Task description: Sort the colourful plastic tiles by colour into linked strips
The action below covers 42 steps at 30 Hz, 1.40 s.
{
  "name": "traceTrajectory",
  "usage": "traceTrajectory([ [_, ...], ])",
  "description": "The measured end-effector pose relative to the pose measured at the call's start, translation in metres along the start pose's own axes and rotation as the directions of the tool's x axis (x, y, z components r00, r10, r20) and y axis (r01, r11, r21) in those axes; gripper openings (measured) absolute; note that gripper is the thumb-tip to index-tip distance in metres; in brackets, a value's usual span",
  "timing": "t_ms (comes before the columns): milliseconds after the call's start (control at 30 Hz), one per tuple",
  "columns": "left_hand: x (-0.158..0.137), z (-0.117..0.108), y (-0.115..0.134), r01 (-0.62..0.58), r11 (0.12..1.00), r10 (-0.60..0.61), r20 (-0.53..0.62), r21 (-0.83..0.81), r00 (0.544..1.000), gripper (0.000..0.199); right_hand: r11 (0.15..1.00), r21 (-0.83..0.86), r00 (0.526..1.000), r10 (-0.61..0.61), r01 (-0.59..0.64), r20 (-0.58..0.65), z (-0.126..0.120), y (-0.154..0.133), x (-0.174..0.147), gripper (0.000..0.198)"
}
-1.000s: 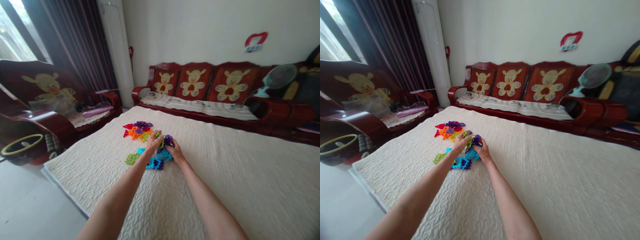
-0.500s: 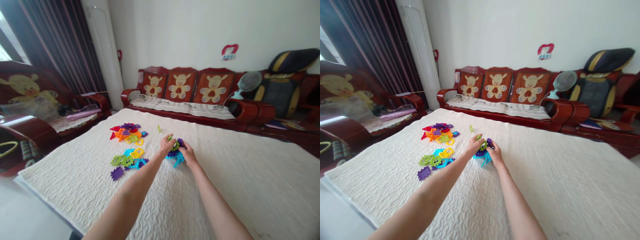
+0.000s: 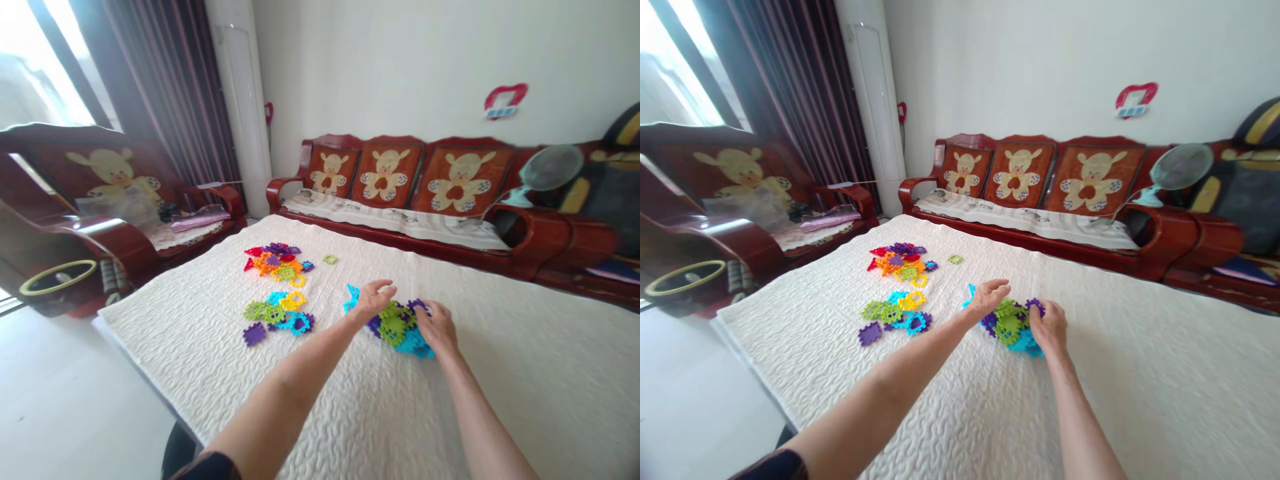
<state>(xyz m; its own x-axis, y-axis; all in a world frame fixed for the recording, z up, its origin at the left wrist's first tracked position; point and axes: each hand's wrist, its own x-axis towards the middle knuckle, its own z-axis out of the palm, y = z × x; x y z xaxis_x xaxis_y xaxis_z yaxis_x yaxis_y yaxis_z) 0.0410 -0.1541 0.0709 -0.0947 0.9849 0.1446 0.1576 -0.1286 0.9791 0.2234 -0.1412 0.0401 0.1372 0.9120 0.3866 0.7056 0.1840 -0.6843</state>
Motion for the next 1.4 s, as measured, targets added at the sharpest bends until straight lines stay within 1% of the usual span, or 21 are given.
traceTrajectory([
  [67, -0.005, -0.033, 0.001, -0.027, 0.996, 0.035, -0.095, 0.080, 0.995, 0.038, 0.986, -0.153, 0.994, -0.073, 0.059, -0.087, -0.006, -0.010, -0.005, 0.041],
  [100, -0.008, -0.054, 0.000, -0.029, 0.993, 0.045, -0.146, 0.114, 0.988, 0.035, 0.977, -0.191, 0.986, -0.117, 0.093, -0.118, -0.007, -0.019, -0.008, 0.042],
  [133, -0.011, -0.076, -0.001, -0.016, 0.991, 0.042, -0.201, 0.132, 0.979, 0.033, 0.970, -0.194, 0.976, -0.171, 0.143, -0.133, -0.006, -0.030, -0.012, 0.044],
  [200, -0.020, -0.125, -0.007, 0.015, 0.975, 0.059, -0.329, 0.220, 0.942, 0.029, 0.945, -0.098, 0.941, -0.321, 0.312, -0.108, 0.003, -0.055, -0.022, 0.046],
  [267, -0.031, -0.175, -0.015, 0.125, 0.932, 0.049, -0.461, 0.339, 0.886, 0.029, 0.890, 0.082, 0.893, -0.451, 0.449, 0.006, 0.024, -0.084, -0.037, 0.046],
  [300, -0.038, -0.198, -0.020, 0.167, 0.919, 0.035, -0.494, 0.358, 0.869, 0.030, 0.863, 0.164, 0.861, -0.497, 0.478, 0.108, 0.037, -0.098, -0.047, 0.045],
  [367, -0.056, -0.240, -0.029, 0.232, 0.894, 0.010, -0.536, 0.382, 0.844, 0.034, 0.819, 0.282, 0.769, -0.569, 0.499, 0.291, 0.067, -0.123, -0.068, 0.050],
  [433, -0.077, -0.269, -0.039, 0.326, 0.850, -0.029, -0.580, 0.415, 0.814, 0.034, 0.798, 0.332, 0.670, -0.603, 0.503, 0.433, 0.096, -0.142, -0.090, 0.066],
  [467, -0.088, -0.279, -0.044, 0.354, 0.832, -0.040, -0.590, 0.428, 0.806, 0.033, 0.804, 0.324, 0.637, -0.593, 0.498, 0.493, 0.109, -0.149, -0.100, 0.077],
  [500, -0.098, -0.285, -0.048, 0.378, 0.814, -0.050, -0.596, 0.441, 0.802, 0.033, 0.816, 0.302, 0.617, -0.573, 0.493, 0.539, 0.120, -0.156, -0.108, 0.087],
  [533, -0.107, -0.288, -0.053, 0.395, 0.800, -0.056, -0.600, 0.452, 0.798, 0.032, 0.827, 0.275, 0.603, -0.550, 0.491, 0.577, 0.130, -0.161, -0.114, 0.095],
  [600, -0.119, -0.285, -0.061, 0.408, 0.766, -0.046, -0.591, 0.496, 0.805, 0.032, 0.848, 0.215, 0.597, -0.500, 0.485, 0.627, 0.146, -0.169, -0.121, 0.106],
  [667, -0.122, -0.275, -0.068, 0.386, 0.733, -0.008, -0.560, 0.561, 0.829, 0.031, 0.866, 0.167, 0.600, -0.454, 0.472, 0.659, 0.157, -0.176, -0.121, 0.114],
  [733, -0.118, -0.264, -0.073, 0.319, 0.727, 0.042, -0.503, 0.608, 0.863, 0.030, 0.875, 0.145, 0.603, -0.430, 0.462, 0.672, 0.166, -0.182, -0.117, 0.120],
  [833, -0.105, -0.249, -0.075, 0.173, 0.807, 0.088, -0.403, 0.565, 0.911, 0.027, 0.848, 0.196, 0.583, -0.488, 0.492, 0.649, 0.175, -0.185, -0.110, 0.118],
  [933, -0.093, -0.233, -0.075, 0.073, 0.876, 0.111, -0.345, 0.477, 0.932, 0.026, 0.800, 0.332, 0.565, -0.592, 0.500, 0.575, 0.178, -0.179, -0.107, 0.101],
  [1000, -0.088, -0.221, -0.074, 0.037, 0.898, 0.127, -0.339, 0.438, 0.932, 0.027, 0.777, 0.425, 0.597, -0.629, 0.464, 0.498, 0.175, -0.171, -0.110, 0.092],
  [1133, -0.081, -0.193, -0.071, 0.008, 0.938, 0.135, -0.383, 0.347, 0.914, 0.027, 0.765, 0.509, 0.719, -0.602, 0.395, 0.348, 0.160, -0.157, -0.123, 0.083],
  [1233, -0.076, -0.173, -0.067, 0.065, 0.979, 0.026, -0.436, 0.191, 0.899, 0.029, 0.771, 0.543, 0.802, -0.535, 0.333, 0.267, 0.148, -0.153, -0.128, 0.082],
  [1300, -0.073, -0.160, -0.062, 0.099, 0.995, -0.079, -0.461, 0.021, 0.884, 0.032, 0.770, 0.567, 0.846, -0.485, 0.292, 0.224, 0.141, -0.152, -0.127, 0.078],
  [1400, -0.067, -0.138, -0.046, 0.078, 0.964, -0.193, -0.473, -0.253, 0.859, 0.036, 0.757, 0.614, 0.892, -0.414, 0.226, 0.182, 0.128, -0.150, -0.118, 0.069],
])
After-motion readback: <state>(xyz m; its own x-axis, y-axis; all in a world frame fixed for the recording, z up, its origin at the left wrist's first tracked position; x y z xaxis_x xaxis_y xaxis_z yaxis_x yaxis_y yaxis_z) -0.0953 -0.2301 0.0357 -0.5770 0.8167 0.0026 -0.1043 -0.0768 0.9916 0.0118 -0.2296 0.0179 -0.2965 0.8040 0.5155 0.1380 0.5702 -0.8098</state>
